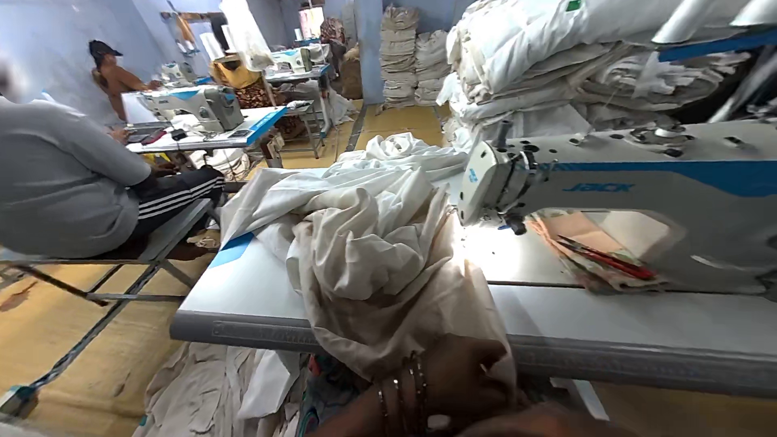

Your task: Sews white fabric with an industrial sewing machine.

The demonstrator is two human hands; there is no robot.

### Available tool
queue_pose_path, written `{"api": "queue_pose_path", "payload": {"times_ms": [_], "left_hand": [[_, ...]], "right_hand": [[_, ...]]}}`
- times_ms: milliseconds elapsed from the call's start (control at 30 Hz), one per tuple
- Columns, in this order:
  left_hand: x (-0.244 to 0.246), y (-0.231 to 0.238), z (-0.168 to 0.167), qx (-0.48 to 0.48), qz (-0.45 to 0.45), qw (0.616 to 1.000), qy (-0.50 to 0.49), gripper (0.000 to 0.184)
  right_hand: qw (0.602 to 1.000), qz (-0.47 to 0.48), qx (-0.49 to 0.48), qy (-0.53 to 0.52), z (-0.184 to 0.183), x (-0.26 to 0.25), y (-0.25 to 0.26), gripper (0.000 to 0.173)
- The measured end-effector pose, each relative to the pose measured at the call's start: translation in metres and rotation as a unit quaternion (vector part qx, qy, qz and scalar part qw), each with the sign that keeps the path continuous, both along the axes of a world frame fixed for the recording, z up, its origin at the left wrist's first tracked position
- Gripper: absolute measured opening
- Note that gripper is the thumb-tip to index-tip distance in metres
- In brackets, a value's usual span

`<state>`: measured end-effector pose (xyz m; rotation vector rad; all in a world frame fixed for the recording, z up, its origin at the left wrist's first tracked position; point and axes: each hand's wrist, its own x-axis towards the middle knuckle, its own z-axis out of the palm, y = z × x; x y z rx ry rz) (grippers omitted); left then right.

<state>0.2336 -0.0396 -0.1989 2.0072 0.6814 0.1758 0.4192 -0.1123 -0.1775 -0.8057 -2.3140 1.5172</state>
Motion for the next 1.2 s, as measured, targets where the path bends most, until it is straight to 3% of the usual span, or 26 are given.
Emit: {"api": "queue_pose_path", "payload": {"times_ms": [67, 133, 200, 233, 367, 433, 567, 733, 867, 1000, 1100, 1200], "left_hand": [[-0.005, -0.008, -0.001, 0.072, -0.007, 0.997, -0.033, 0.025], [-0.005, -0.016, -0.014, 0.159, 0.009, 0.980, -0.121, 0.017], [0.002, -0.020, -0.027, 0.178, 0.004, 0.964, -0.199, 0.017], [0.006, -0.020, -0.031, 0.172, -0.011, 0.965, -0.199, 0.019], [0.014, -0.024, -0.029, 0.141, -0.093, 0.982, -0.086, 0.019], [0.016, -0.026, -0.020, 0.161, -0.116, 0.980, -0.030, 0.019], [0.018, -0.036, -0.009, 0.249, -0.119, 0.961, 0.016, 0.018], [0.018, -0.029, -0.014, 0.156, -0.136, 0.976, 0.073, 0.022], [0.017, -0.006, -0.021, 0.148, -0.118, 0.971, 0.147, 0.029], [0.017, 0.002, -0.038, 0.291, -0.061, 0.951, 0.084, 0.021], [0.017, 0.012, -0.057, 0.492, -0.009, 0.870, 0.011, 0.011], [0.012, 0.023, -0.065, 0.566, 0.025, 0.824, -0.013, 0.016]], "right_hand": [[0.991, -0.076, -0.043, 0.097, 0.001, 0.022, 0.007, 0.044], [0.956, -0.272, 0.013, 0.108, -0.009, 0.031, 0.022, 0.039], [0.882, -0.451, 0.128, -0.051, -0.022, 0.034, 0.048, 0.034], [0.856, -0.484, 0.137, -0.122, -0.025, 0.032, 0.060, 0.035], [0.843, -0.490, 0.062, -0.212, -0.030, 0.012, 0.098, 0.058], [0.835, -0.492, 0.082, -0.234, -0.030, 0.002, 0.114, 0.053], [0.806, -0.497, 0.126, -0.296, -0.028, -0.015, 0.135, 0.026], [0.802, -0.497, 0.115, -0.310, -0.035, -0.020, 0.125, 0.041], [0.815, -0.478, 0.105, -0.310, -0.035, -0.017, 0.110, 0.046], [0.825, -0.463, 0.080, -0.314, -0.031, -0.014, 0.108, 0.047], [0.819, -0.472, 0.115, -0.306, -0.038, -0.014, 0.107, 0.043], [0.817, -0.480, 0.144, -0.286, -0.045, -0.012, 0.106, 0.039]]}}
